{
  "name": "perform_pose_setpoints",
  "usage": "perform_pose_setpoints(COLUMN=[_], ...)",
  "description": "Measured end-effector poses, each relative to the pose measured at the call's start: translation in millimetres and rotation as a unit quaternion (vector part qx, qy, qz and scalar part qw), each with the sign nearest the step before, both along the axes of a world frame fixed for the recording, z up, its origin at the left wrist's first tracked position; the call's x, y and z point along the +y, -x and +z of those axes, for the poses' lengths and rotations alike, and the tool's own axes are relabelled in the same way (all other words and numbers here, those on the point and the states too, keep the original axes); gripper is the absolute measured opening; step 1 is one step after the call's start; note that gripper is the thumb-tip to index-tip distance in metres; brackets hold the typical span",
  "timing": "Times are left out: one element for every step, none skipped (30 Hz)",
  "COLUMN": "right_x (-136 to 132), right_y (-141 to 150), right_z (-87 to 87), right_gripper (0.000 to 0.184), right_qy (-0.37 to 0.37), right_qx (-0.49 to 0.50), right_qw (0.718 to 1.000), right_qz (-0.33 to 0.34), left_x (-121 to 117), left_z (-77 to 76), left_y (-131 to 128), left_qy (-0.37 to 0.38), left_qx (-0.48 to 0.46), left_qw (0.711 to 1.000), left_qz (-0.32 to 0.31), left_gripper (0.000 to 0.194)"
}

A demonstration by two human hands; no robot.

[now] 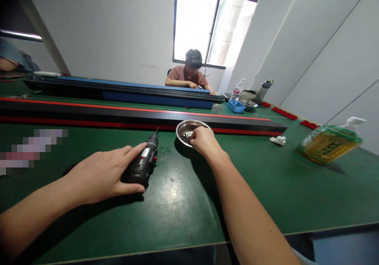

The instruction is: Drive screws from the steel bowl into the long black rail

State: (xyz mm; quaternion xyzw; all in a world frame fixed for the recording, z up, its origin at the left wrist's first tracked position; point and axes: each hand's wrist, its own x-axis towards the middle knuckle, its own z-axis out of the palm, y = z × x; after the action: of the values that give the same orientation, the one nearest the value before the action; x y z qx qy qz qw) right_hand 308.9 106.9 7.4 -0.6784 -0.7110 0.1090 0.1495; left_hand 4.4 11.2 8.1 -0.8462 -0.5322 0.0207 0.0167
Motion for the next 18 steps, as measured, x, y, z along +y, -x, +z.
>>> perform_pose_setpoints(right_x=[-0.6, -0.9, -1.0, -0.8, -0.4, 0.0, 0.6, 1.1, 1.4, 1.7, 1.8, 1.7, 1.5, 1.1, 0.7, 0.3, -0.1, -0.3], right_y=[0.2, 0.2, 0.1, -0.1, -0.4, -0.9, -1.3, -1.7, -2.0, -2.2, -2.2, -2.1, -1.9, -1.7, -1.4, -1.2, -1.0, -0.8], right_z=[0.5, 0.8, 0.9, 1.0, 0.9, 0.8, 0.7, 0.7, 0.8, 1.0, 1.4, 1.9, 2.5, 3.1, 3.7, 4.3, 4.7, 5.2], right_gripper=[0.013, 0.013, 0.014, 0.014, 0.015, 0.016, 0.016, 0.017, 0.018, 0.018, 0.019, 0.020, 0.022, 0.023, 0.025, 0.026, 0.027, 0.028], right_qy=[-0.003, -0.006, -0.011, -0.016, -0.024, -0.032, -0.041, -0.051, -0.061, -0.071, -0.079, -0.087, -0.093, -0.099, -0.104, -0.108, -0.112, -0.115], right_qx=[-0.003, -0.006, -0.010, -0.012, -0.014, -0.013, -0.012, -0.010, -0.009, -0.007, -0.005, -0.002, 0.001, 0.006, 0.011, 0.015, 0.020, 0.024], right_qw=[1.000, 1.000, 1.000, 1.000, 1.000, 0.999, 0.999, 0.999, 0.998, 0.997, 0.997, 0.996, 0.996, 0.995, 0.994, 0.994, 0.993, 0.993], right_qz=[0.002, 0.005, 0.008, 0.010, 0.011, 0.010, 0.009, 0.007, 0.005, 0.002, -0.001, -0.005, -0.008, -0.011, -0.012, -0.011, -0.010, -0.009], left_x=[0.1, 0.1, 0.1, 0.0, -0.1, -0.2, -0.2, -0.2, -0.1, 0.0, 0.2, 0.5, 0.7, 0.9, 1.0, 1.0, 0.9, 0.7], left_z=[0.0, 0.1, 0.1, 0.0, -0.1, -0.2, -0.3, -0.5, -0.6, -0.7, -0.8, -0.9, -1.0, -1.1, -1.1, -1.1, -1.1, -1.0], left_y=[0.1, 0.3, 0.4, 0.5, 0.7, 0.8, 0.8, 0.8, 0.7, 0.6, 0.5, 0.3, 0.2, 0.1, 0.1, 0.2, 0.3, 0.4], left_qy=[0.000, 0.000, 0.000, 0.001, 0.001, 0.000, 0.000, -0.001, -0.002, -0.001, 0.000, 0.001, 0.002, 0.004, 0.005, 0.006, 0.007, 0.009], left_qx=[0.001, 0.002, 0.002, 0.002, 0.002, 0.002, 0.001, 0.002, 0.002, 0.003, 0.003, 0.003, 0.002, 0.001, -0.001, -0.002, -0.004, -0.006], left_qw=[1.000, 1.000, 1.000, 1.000, 1.000, 1.000, 1.000, 1.000, 1.000, 1.000, 1.000, 1.000, 1.000, 1.000, 1.000, 1.000, 1.000, 1.000], left_qz=[0.000, 0.000, 0.000, 0.000, 0.000, -0.001, -0.001, -0.001, -0.001, 0.000, 0.001, 0.001, 0.001, 0.001, 0.001, 0.002, 0.002, 0.004], left_gripper=[0.112, 0.113, 0.113, 0.113, 0.113, 0.113, 0.112, 0.112, 0.112, 0.112, 0.112, 0.112, 0.112, 0.112, 0.112, 0.112, 0.113, 0.113])
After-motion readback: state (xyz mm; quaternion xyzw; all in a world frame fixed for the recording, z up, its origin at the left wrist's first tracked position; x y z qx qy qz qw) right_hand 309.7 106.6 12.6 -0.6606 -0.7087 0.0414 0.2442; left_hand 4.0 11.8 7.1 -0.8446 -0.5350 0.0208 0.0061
